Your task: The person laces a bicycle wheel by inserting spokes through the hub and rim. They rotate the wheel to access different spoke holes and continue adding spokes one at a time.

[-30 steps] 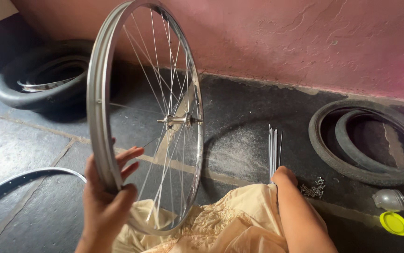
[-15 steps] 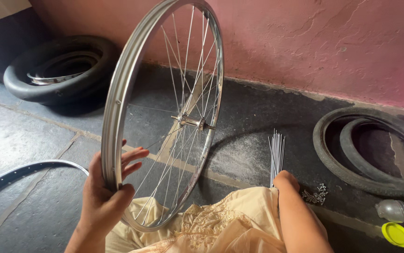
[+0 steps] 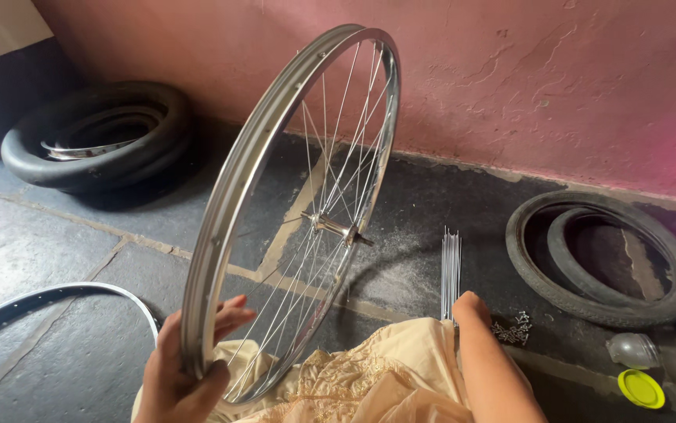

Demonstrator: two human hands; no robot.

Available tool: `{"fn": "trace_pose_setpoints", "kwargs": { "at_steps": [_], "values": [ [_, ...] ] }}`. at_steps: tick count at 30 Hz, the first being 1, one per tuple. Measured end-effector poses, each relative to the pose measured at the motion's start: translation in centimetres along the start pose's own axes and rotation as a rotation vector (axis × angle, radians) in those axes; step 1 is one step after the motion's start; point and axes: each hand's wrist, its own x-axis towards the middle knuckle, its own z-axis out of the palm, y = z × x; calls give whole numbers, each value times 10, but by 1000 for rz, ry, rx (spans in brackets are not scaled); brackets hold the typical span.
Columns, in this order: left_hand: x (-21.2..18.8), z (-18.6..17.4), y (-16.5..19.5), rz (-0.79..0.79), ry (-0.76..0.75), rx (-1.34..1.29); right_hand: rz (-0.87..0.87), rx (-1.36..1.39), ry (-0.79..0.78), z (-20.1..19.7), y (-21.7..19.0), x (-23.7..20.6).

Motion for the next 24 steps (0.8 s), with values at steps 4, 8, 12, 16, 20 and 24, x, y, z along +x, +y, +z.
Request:
{"fn": "trace_pose_setpoints", "kwargs": {
  "at_steps": [4,8,12,16,20,24],
  "values": [
    [-7,-6,-5,-49,51,-31,-19,-4,-16,-3,-4,-6],
    [6,-6,-10,-182,-43,-76,-139,-80,-83,-9,-6,-13],
    [22,5,-21,-34,-80,-74,-114,219,-106,-8,-1,-12],
    [26,3,-28,-54,-22,-37,-279,508,-171,1,-3,-1],
    [25,2,-34,-86,0,-79,-403,1165,-246,5,-24,0],
    [29,3,-34,-150,15,-66,-455,1481,-217,-22,-61,-14]
  ]
}}
